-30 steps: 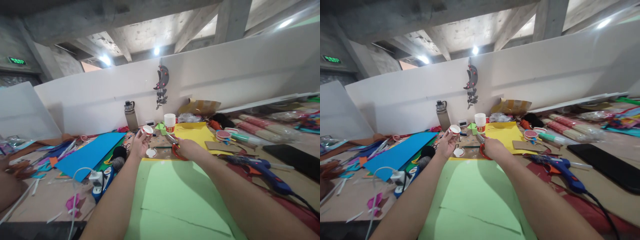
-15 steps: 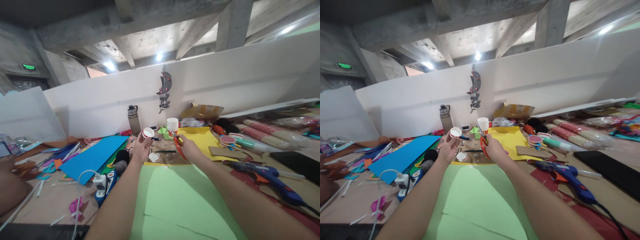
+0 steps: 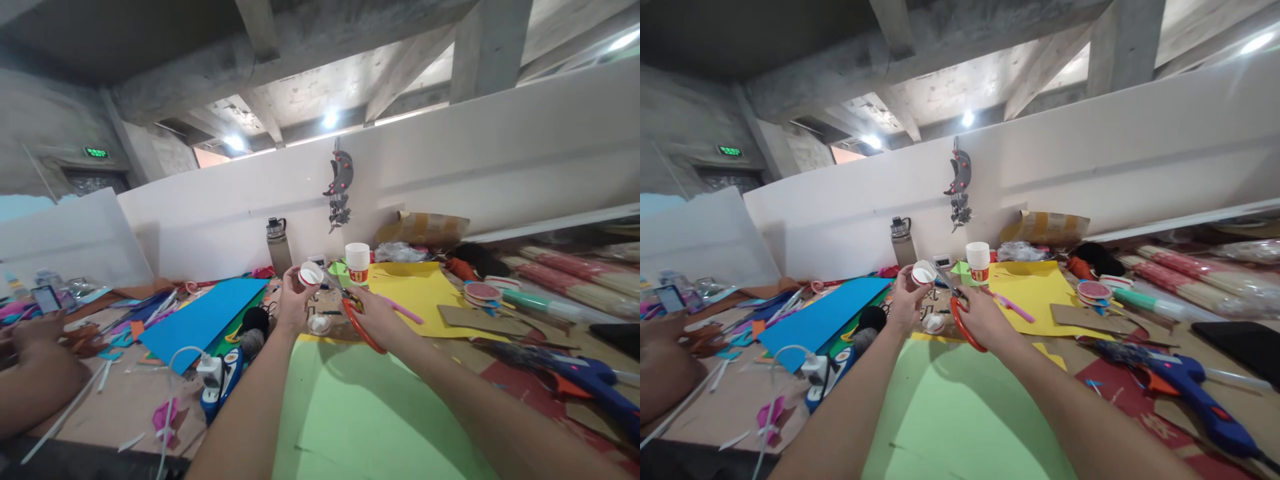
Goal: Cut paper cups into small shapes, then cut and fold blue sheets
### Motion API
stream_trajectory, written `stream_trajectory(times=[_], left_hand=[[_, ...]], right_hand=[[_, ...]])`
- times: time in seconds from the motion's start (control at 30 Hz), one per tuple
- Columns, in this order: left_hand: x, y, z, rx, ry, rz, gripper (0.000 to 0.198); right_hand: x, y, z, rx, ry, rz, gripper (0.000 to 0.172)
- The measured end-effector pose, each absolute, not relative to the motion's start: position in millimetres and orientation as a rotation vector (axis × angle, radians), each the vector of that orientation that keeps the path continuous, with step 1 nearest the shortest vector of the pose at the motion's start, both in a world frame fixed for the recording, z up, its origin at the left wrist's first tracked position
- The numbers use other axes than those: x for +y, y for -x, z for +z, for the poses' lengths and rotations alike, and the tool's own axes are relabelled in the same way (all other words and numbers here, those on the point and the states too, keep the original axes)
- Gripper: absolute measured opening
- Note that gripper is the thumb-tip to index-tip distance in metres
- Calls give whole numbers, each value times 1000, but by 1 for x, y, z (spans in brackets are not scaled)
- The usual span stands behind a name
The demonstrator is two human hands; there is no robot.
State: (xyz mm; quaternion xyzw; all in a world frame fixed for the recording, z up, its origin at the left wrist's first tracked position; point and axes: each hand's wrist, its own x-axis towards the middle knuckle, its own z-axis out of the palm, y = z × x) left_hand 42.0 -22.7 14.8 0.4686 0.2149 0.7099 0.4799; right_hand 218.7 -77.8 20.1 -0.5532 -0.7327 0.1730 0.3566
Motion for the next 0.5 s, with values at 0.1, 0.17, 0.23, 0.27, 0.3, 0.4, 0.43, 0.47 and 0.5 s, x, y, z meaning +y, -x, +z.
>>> stream_trajectory(times=[0.1,0.17,0.23,0.27,0.3,0.4,0.43,0.47,0.5], left_hand=[[-23,-44,14,538,-1193,1747,62],[-23,-46,13,552,-1218,1743,61],[-23,-47,13,556,-1239,1736,59],[-23,-47,13,553,-1245,1733,59],[-23,-47,13,548,-1247,1730,59],[-23,-47,13,536,-1231,1718,59],[-23,-46,14,534,-1225,1714,59],[-23,-46,14,534,-1221,1709,59],[-23,-46,14,537,-1218,1704,59]], right_hand=[[-76,-219,18,-1915,1423,439,45],[-77,-218,18,-1923,1406,425,44],[-78,-217,20,-1928,1407,416,41],[-78,-217,21,-1932,1411,413,39],[-79,-216,21,-1935,1415,413,38],[-79,-215,22,-1935,1422,418,35],[-79,-215,23,-1936,1426,417,34],[-79,-215,23,-1940,1431,412,34],[-80,-215,23,-1944,1435,404,33]])
